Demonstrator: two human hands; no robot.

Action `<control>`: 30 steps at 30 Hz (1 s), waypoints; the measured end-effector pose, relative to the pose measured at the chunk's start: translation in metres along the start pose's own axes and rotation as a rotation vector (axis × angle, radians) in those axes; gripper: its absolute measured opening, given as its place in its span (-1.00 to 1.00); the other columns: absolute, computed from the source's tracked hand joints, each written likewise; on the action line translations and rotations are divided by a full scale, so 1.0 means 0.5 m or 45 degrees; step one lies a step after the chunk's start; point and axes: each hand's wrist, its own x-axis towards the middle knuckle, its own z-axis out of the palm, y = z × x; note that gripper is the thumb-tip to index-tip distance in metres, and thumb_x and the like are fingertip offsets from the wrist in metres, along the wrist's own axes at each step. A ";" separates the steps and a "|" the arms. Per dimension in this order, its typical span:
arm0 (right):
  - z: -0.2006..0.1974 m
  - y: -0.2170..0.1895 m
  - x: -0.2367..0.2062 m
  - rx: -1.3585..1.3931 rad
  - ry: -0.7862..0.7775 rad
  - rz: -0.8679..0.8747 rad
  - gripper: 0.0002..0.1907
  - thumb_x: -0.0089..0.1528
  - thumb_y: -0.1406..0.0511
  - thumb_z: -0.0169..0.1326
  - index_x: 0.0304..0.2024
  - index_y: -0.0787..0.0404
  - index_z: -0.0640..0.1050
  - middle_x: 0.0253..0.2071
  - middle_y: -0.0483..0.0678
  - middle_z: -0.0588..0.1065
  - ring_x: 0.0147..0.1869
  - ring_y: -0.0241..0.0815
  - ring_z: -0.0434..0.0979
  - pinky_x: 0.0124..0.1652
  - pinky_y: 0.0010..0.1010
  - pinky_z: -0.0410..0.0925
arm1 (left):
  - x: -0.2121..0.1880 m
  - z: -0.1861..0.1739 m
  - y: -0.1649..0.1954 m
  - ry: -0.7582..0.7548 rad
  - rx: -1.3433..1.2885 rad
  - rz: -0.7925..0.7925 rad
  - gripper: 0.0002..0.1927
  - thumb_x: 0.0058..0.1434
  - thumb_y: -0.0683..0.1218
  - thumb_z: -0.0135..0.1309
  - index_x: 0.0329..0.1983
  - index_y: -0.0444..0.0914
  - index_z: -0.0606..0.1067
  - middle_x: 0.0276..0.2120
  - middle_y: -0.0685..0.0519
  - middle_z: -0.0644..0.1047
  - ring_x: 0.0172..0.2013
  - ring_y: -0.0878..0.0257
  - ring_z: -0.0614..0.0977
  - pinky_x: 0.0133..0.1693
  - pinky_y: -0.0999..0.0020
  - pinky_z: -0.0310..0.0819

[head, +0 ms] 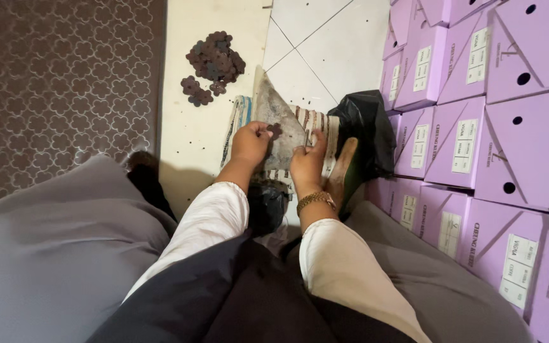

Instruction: The person sits on the floor and repeatedly picks up small dark flower-shaped pieces, applies glue to them using a green glue gun, and places them onto a patterned fabric. The person handles the pieces one at a time and continues the process for the duration of the clip.

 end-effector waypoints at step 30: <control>0.054 0.023 0.078 0.240 -0.202 -0.180 -0.82 0.32 0.30 0.11 -0.07 0.25 0.60 -0.27 -0.10 0.63 -0.18 -0.35 0.68 -0.18 -0.52 0.47 | -0.040 0.011 -0.030 0.402 0.543 0.526 -0.76 0.11 -0.09 0.26 -0.14 0.02 0.71 0.28 -0.14 0.40 0.35 -0.22 0.26 0.30 -0.11 0.12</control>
